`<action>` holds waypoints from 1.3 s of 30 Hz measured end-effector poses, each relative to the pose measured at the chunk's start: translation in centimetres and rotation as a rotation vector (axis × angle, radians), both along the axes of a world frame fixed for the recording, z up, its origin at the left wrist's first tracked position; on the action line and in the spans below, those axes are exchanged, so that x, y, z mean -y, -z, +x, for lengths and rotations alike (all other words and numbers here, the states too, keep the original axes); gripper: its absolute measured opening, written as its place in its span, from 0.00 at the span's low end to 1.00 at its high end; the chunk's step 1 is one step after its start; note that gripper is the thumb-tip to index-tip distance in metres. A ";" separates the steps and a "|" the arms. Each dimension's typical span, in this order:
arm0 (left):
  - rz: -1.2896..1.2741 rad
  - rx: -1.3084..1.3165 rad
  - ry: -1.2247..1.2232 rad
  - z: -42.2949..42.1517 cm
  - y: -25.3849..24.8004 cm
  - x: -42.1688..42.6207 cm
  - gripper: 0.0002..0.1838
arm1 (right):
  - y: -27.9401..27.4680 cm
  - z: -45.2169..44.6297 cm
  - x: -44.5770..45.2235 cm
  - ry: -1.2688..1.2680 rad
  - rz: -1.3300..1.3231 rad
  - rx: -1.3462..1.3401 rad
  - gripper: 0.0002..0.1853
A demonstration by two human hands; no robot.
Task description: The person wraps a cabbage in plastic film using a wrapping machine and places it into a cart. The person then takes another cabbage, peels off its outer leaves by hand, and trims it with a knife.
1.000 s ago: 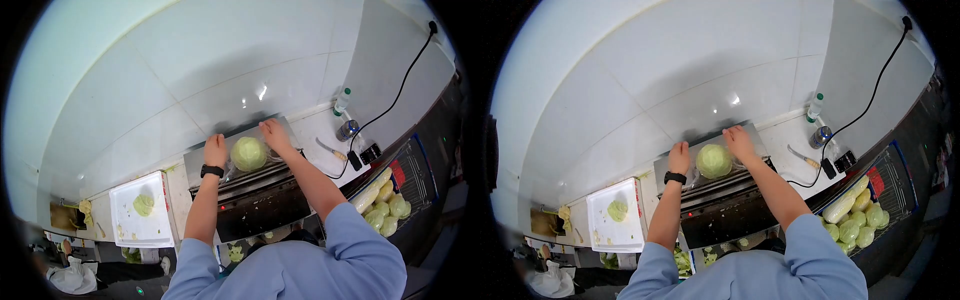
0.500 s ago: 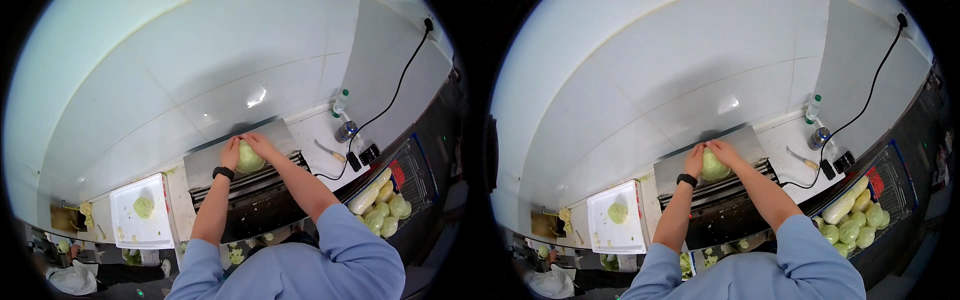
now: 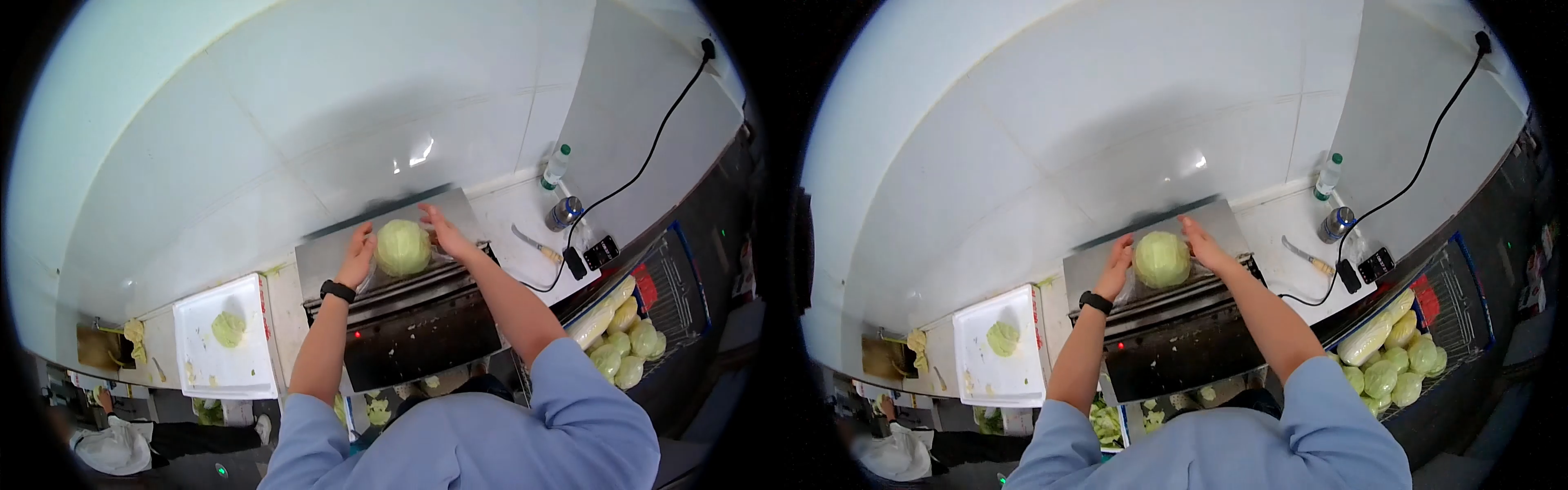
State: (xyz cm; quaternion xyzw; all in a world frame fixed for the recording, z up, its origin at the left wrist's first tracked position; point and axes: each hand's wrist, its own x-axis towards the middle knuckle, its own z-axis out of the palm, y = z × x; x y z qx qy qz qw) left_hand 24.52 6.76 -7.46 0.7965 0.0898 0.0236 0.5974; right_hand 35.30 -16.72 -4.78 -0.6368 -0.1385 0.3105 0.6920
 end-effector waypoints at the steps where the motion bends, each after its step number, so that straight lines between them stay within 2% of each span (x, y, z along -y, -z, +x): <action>1: 0.003 -0.037 0.060 -0.6 0.6 0.4 0.44 | 2.1 0.2 0.0 -0.041 -0.036 0.010 0.40; 2: 0.010 -0.064 0.120 -0.8 0.8 0.7 0.45 | 4.9 1.3 -0.6 -0.082 -0.067 0.029 0.40; 3: 0.151 -0.045 0.151 -1.2 -0.2 1.3 0.50 | 4.6 1.4 -1.0 -0.125 -0.095 0.052 0.39; 6: 0.053 -0.096 0.064 -1.1 -0.5 1.2 0.52 | 3.1 1.5 0.4 -0.105 -0.209 0.146 0.38; 9: 0.180 -0.062 -0.069 -0.9 0.1 -0.2 0.54 | 3.4 2.6 1.4 0.129 -0.379 0.512 0.42; 12: 0.103 -0.119 0.195 -1.3 -1.8 0.5 0.59 | 5.2 3.7 0.7 -0.059 -0.459 0.266 0.42; 15: 0.190 -0.018 0.176 -1.2 -0.6 1.2 0.65 | 4.0 2.4 -0.2 -0.230 -0.239 -0.023 0.38; 18: 0.151 -0.106 0.078 -0.9 1.1 1.0 0.69 | 1.4 1.5 0.1 -0.317 -0.367 0.043 0.47; 21: 0.098 -0.155 0.049 -0.7 1.0 0.9 0.64 | 1.5 2.2 0.7 -0.358 -0.785 0.865 0.59; 24: -0.261 -0.062 0.260 -0.2 -0.9 1.4 0.56 | 1.3 1.7 0.2 -0.484 -0.273 0.580 0.70; 27: -0.291 -0.068 0.126 -0.8 -1.6 2.1 0.48 | 1.9 0.4 -0.8 -0.354 -0.268 0.571 0.73; 30: -0.221 -0.099 0.158 -0.5 0.5 1.0 0.54 | 1.8 0.0 -0.7 -0.342 -0.237 0.593 0.69; 31: -0.254 -0.088 0.205 -1.0 -0.8 1.6 0.55 | 1.6 0.0 -0.5 -0.335 -0.261 0.630 0.68; 34: -0.186 -0.139 0.126 -3.3 -3.1 2.9 0.55 | 0.7 -1.6 0.4 -0.319 -0.301 0.666 0.66; 37: -0.213 -0.089 0.148 -4.9 -5.0 4.3 0.54 | -1.4 -3.2 1.5 -0.337 -0.299 0.630 0.65; 39: -0.175 -0.004 0.119 -5.7 -5.0 4.9 0.50 | -2.3 -4.3 2.3 -0.333 -0.295 0.636 0.65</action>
